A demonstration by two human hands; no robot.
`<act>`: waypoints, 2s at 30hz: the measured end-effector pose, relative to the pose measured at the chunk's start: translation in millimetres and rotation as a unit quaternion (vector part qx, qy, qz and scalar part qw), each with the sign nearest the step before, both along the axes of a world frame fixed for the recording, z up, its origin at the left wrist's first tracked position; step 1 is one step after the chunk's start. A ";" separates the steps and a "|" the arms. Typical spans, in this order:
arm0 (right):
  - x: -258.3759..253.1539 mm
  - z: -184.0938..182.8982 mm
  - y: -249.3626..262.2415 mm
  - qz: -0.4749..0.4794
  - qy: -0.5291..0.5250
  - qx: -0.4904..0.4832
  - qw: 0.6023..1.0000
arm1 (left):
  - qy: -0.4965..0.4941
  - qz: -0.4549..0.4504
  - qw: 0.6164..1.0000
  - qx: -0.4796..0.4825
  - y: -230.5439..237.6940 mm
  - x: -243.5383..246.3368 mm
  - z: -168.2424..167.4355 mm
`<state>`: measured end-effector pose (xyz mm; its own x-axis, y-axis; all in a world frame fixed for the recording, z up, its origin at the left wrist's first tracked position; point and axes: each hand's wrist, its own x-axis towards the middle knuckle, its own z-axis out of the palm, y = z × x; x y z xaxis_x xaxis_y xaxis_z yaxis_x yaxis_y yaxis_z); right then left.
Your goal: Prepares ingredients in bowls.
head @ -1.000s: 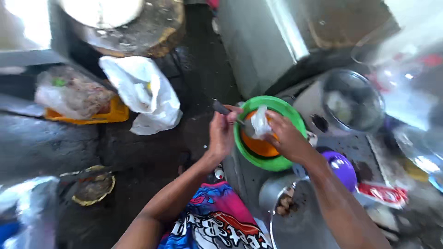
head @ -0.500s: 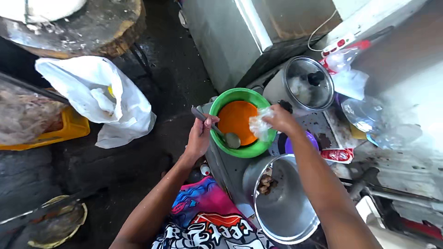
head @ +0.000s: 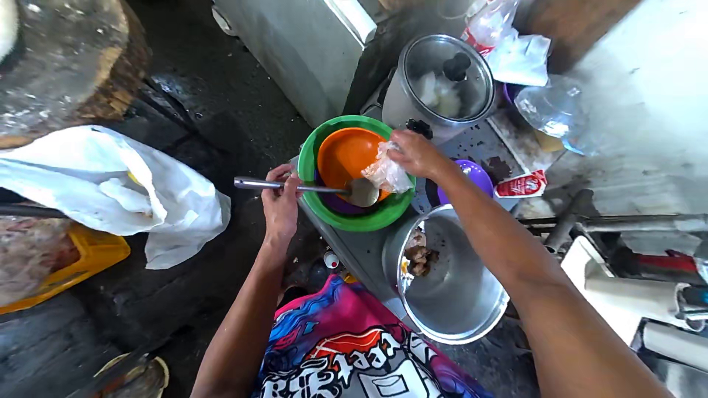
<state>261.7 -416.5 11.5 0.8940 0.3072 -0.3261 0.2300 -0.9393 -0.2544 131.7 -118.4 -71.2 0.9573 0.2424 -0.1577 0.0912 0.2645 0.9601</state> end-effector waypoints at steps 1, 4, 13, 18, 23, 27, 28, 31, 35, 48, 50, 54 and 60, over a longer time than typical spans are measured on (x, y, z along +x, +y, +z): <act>-7.5 12.9 4.1 0.020 -0.052 -0.004 0.998 | -0.020 0.000 1.000 -0.020 -4.0 10.7 2.6; -27.1 43.1 12.7 0.082 -0.191 -0.034 0.978 | -0.062 -0.030 0.998 0.004 -19.3 41.4 18.7; -9.5 69.0 2.3 0.078 -0.304 0.054 0.948 | -0.120 -0.150 0.919 0.345 -28.7 96.9 56.9; -2.2 38.6 -1.1 -0.029 -0.313 0.229 0.922 | -0.122 0.058 0.883 0.449 -22.1 81.5 47.3; -14.2 -9.4 1.9 -0.125 -0.280 0.149 0.940 | -0.075 0.100 0.879 0.460 -9.5 51.8 48.0; -21.2 -56.7 7.6 0.017 -0.085 0.010 0.996 | -0.036 0.160 0.874 0.457 -15.4 52.3 37.8; -15.2 -65.5 15.5 0.069 -0.026 -0.007 0.997 | -0.019 0.168 0.872 0.459 -14.5 55.6 40.0; -0.3 -85.9 25.0 0.245 0.048 -0.071 0.966 | 0.035 0.149 0.886 0.438 -16.4 58.6 50.9; 19.3 -91.4 25.8 0.322 0.076 -0.139 0.933 | 0.071 0.123 0.898 0.416 -15.5 58.2 54.5; -7.2 -90.6 24.0 0.183 0.065 -0.150 0.969 | 0.111 0.084 0.864 0.484 -2.8 49.6 34.6; -4.9 -73.6 26.0 0.131 0.096 -0.150 0.975 | 0.122 0.083 0.878 0.456 -3.6 53.0 32.1; -14.1 -73.7 17.0 0.147 0.085 -0.143 0.975 | 0.116 0.095 0.875 0.461 -5.8 52.1 23.5; -17.4 -23.0 0.6 0.132 0.030 -0.101 0.986 | 0.130 0.069 0.897 0.417 -22.6 55.7 32.5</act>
<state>244.3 -415.9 -11.5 0.7687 0.4491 -0.4554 0.4629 -0.8820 -0.0883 187.3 -141.0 -38.6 0.8659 0.4937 -0.0798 0.3625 -0.5098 0.7802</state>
